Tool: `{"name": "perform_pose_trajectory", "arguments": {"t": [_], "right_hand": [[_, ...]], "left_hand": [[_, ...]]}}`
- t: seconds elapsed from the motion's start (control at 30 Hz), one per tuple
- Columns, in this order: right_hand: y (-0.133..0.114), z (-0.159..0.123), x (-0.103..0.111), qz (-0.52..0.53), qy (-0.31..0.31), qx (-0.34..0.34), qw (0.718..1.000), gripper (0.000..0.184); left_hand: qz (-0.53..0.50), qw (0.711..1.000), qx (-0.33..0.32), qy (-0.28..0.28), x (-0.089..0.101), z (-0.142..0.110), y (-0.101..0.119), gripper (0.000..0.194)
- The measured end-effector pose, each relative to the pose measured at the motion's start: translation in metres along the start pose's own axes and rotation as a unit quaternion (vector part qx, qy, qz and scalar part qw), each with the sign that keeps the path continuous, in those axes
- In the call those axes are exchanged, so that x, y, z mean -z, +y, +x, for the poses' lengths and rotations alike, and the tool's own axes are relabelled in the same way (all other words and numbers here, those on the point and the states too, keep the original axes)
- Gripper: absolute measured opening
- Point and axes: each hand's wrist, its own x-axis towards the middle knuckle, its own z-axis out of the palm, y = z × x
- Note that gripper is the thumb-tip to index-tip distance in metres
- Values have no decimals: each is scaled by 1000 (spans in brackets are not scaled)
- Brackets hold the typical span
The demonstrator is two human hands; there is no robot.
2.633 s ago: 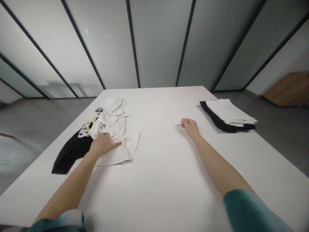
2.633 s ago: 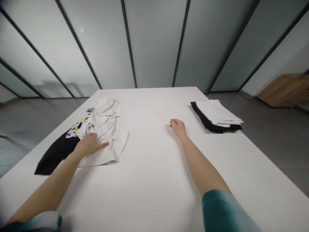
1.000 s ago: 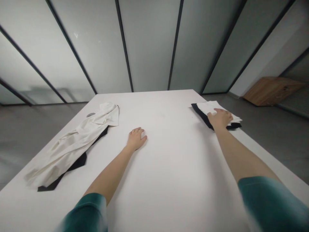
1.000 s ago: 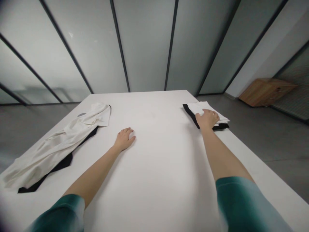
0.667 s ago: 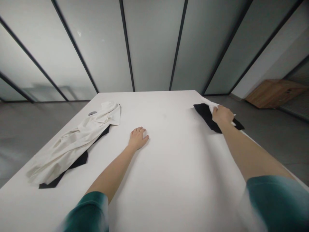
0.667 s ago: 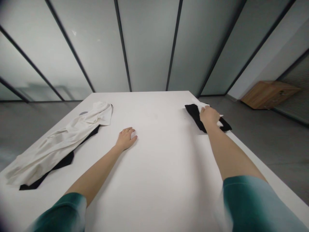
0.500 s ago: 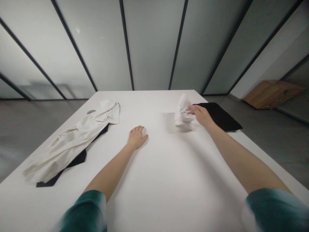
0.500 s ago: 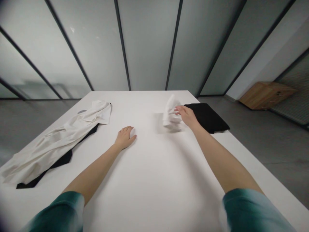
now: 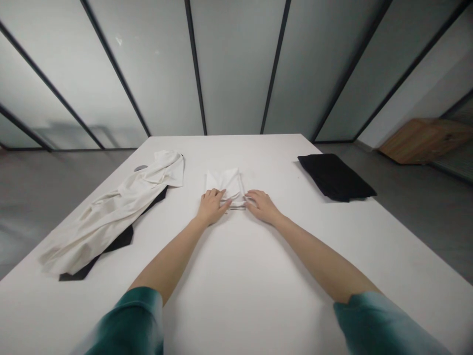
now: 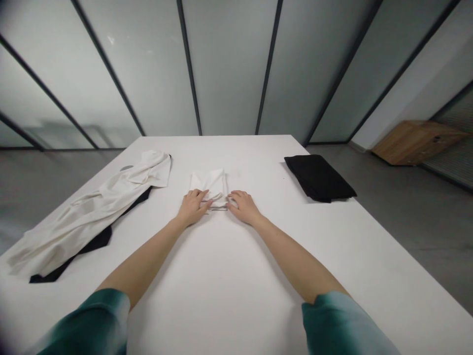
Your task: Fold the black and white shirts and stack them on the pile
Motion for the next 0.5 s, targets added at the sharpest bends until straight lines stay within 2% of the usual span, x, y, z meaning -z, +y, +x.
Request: {"name": "perform_pose_trajectory", "arguments": {"t": [0.13, 0.2, 0.23, 0.27, 0.33, 0.4, 0.43, 0.5], "right_hand": [[-9, -3, 8, 26, 19, 96, 995, 22], [-17, -3, 8, 41, 5, 141, 989, 23], [-21, -3, 7, 42, -6, 156, 987, 27], [-25, -3, 5, 37, -18, 165, 985, 32], [-30, -3, 2, 16, -40, 162, 986, 41], [-29, -1, -1, 6, -57, 138, 989, 35], [-27, 0, -1, 18, -60, 119, 991, 30], [-17, 2, -1, 83, -45, 52, 994, 31]], "left_hand": [[-53, 997, 53, 31, -2, 4, -5, 25], [-155, 982, 91, 56, -5, 7, -7, 22], [-231, 964, 111, 68, -7, 8, -7, 24], [-318, 936, 128, 76, -9, 9, -8, 27], [-494, 853, 147, 77, -13, 12, -7, 29], [-619, 765, 164, 77, -17, 15, -9, 28], [-652, 732, 179, 88, -18, 17, -11, 27], [-667, 699, 218, 139, -19, 21, -22, 23]]}}
